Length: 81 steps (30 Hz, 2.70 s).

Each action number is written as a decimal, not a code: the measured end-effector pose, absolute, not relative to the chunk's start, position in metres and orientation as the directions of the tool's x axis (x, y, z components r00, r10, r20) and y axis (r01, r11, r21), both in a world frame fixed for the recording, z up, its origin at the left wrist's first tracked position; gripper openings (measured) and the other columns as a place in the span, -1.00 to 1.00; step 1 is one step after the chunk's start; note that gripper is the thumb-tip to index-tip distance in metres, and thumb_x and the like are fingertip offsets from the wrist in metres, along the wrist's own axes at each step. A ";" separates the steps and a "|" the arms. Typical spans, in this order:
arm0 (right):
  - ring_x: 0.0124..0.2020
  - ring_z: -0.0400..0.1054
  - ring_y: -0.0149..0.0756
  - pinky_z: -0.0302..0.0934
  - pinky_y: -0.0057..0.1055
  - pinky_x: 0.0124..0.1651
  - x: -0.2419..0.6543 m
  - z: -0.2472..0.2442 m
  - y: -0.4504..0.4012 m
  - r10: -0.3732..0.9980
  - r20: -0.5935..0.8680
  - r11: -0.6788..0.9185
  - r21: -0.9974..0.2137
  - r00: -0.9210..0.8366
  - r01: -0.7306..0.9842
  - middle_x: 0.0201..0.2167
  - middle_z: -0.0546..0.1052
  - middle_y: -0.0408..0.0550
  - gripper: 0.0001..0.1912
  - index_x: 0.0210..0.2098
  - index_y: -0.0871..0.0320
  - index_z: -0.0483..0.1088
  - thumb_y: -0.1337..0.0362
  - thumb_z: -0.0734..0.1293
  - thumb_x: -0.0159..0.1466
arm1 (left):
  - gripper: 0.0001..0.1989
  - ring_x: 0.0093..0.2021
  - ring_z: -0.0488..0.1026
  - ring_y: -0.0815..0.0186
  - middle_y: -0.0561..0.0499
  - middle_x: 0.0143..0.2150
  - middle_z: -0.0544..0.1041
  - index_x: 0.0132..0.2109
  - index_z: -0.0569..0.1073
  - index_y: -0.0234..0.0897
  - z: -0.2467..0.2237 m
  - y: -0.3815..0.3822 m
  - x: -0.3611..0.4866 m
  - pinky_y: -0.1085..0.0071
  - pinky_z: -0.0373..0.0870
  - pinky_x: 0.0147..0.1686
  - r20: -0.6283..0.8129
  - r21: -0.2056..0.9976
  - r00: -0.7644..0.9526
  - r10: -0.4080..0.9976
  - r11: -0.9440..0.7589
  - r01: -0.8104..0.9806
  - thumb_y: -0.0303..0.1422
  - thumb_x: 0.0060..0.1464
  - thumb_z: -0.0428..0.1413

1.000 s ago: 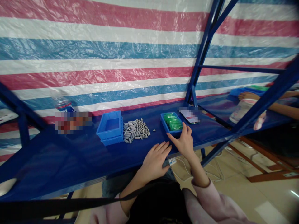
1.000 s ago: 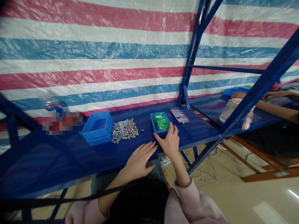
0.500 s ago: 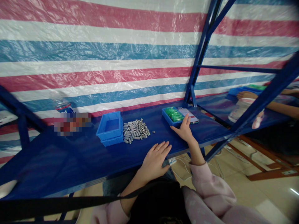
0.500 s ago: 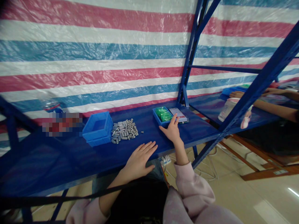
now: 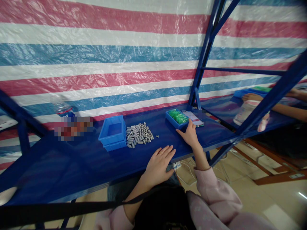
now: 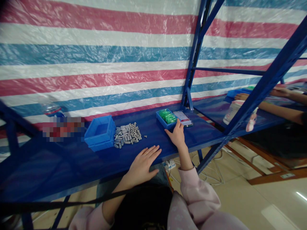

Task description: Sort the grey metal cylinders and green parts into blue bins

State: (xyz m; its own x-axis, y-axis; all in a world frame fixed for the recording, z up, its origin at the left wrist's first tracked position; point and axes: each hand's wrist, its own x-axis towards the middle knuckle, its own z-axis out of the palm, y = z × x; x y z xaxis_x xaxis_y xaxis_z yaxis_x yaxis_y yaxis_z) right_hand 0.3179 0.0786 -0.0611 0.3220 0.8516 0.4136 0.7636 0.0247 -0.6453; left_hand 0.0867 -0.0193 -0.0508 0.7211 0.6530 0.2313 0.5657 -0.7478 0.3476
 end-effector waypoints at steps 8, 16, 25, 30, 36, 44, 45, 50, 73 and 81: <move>0.20 0.12 0.28 0.09 0.05 0.15 0.314 -0.056 0.075 0.859 0.380 -0.020 -0.645 0.343 0.764 0.15 0.16 0.48 0.03 0.34 0.43 -0.16 0.02 0.36 0.10 | -0.30 0.38 0.07 0.14 -0.07 0.39 0.13 0.34 0.11 -0.18 -0.048 -0.019 0.087 0.08 -0.01 0.34 0.234 0.395 0.710 0.664 -0.732 0.555 -0.22 0.11 0.14; 0.19 0.12 0.30 0.12 0.08 0.11 0.314 -0.061 0.078 0.846 0.423 0.002 -0.610 0.324 0.793 0.14 0.17 0.51 0.02 0.33 0.42 -0.17 -0.01 0.36 0.11 | -0.65 0.28 0.26 0.19 -0.09 0.22 0.39 0.14 0.38 -0.20 -0.045 -0.009 0.062 0.15 0.22 0.25 0.614 0.484 0.335 0.714 -0.677 0.555 -0.36 0.22 0.05; 0.14 0.18 0.31 0.19 0.07 0.03 0.311 -0.057 0.074 0.853 0.407 -0.037 -0.579 0.327 0.815 0.11 0.20 0.50 0.01 0.34 0.41 -0.18 0.00 0.34 0.14 | -0.39 0.36 -0.02 -0.23 -0.43 0.37 0.01 0.21 0.33 -0.37 -0.023 0.009 -0.022 -0.13 0.01 0.24 0.782 0.445 -0.353 0.513 -0.064 0.893 -0.18 0.07 0.20; 0.15 0.17 0.32 0.20 0.05 0.04 0.311 -0.059 0.075 0.850 0.413 -0.047 -0.559 0.327 0.828 0.11 0.20 0.54 0.02 0.34 0.45 -0.19 0.00 0.35 0.14 | -0.27 0.37 -0.02 -0.22 -0.49 0.37 -0.06 0.27 0.21 -0.30 -0.026 0.015 -0.027 -0.22 0.01 0.18 0.650 0.518 -0.458 0.606 0.088 0.851 -0.09 0.03 0.21; 0.13 0.20 0.30 0.20 0.06 0.03 0.311 -0.061 0.076 0.842 0.432 -0.026 -0.562 0.321 0.826 0.11 0.20 0.51 0.02 0.34 0.43 -0.18 -0.03 0.34 0.14 | -0.38 0.33 0.05 -0.16 -0.38 0.28 0.11 0.08 0.30 -0.30 -0.030 0.023 -0.029 -0.13 0.02 0.21 0.671 0.586 -0.503 0.545 0.025 0.810 -0.10 -0.06 0.26; 0.13 0.19 0.32 0.18 0.04 0.05 0.311 -0.059 0.074 0.852 0.415 -0.044 -0.550 0.319 0.834 0.11 0.19 0.56 0.03 0.34 0.48 -0.20 -0.01 0.34 0.14 | -0.47 0.24 0.16 -0.03 -0.22 0.11 0.21 -0.09 0.25 -0.26 -0.028 0.015 -0.038 0.04 0.12 0.19 0.823 0.566 -0.486 0.294 -0.356 0.743 -0.22 -0.17 0.31; 0.13 0.19 0.32 0.18 0.05 0.05 0.311 -0.059 0.075 0.853 0.413 -0.047 -0.551 0.321 0.833 0.11 0.20 0.55 0.03 0.34 0.48 -0.20 -0.01 0.34 0.14 | -0.46 0.24 0.16 -0.03 -0.22 0.12 0.21 -0.09 0.23 -0.25 -0.028 0.013 -0.039 0.03 0.14 0.18 0.829 0.559 -0.476 0.294 -0.428 0.710 -0.21 -0.16 0.29; 0.16 0.17 0.31 0.16 0.06 0.08 0.311 -0.060 0.075 0.846 0.425 -0.036 -0.554 0.320 0.832 0.12 0.19 0.53 0.03 0.34 0.45 -0.20 -0.02 0.34 0.14 | -0.52 0.22 0.22 -0.06 -0.20 0.14 0.29 -0.09 0.20 -0.20 -0.034 -0.002 -0.040 0.00 0.12 0.15 0.817 0.574 -0.347 0.460 -0.702 0.421 -0.04 -0.05 0.15; 0.09 0.22 0.34 0.16 0.12 0.04 0.310 -0.059 0.076 0.847 0.405 -0.063 -0.568 0.345 0.821 0.11 0.19 0.52 0.05 0.33 0.42 -0.19 -0.06 0.34 0.11 | -0.32 0.24 0.20 0.06 -0.12 0.23 0.18 0.03 0.08 -0.10 -0.034 -0.035 -0.051 0.17 0.20 0.18 0.170 0.956 0.363 0.916 -0.243 0.165 -0.25 -0.14 0.32; 0.17 0.12 0.36 0.13 0.14 0.07 0.311 -0.062 0.078 0.828 0.442 -0.047 -0.558 0.345 0.828 0.16 0.12 0.54 0.06 0.33 0.42 -0.15 0.00 0.39 0.08 | -0.07 0.34 0.06 0.06 -0.11 0.29 0.10 0.26 -0.04 -0.10 -0.030 -0.033 -0.052 0.15 0.02 0.31 0.171 0.934 0.412 0.895 -0.280 0.222 -0.32 -0.14 0.35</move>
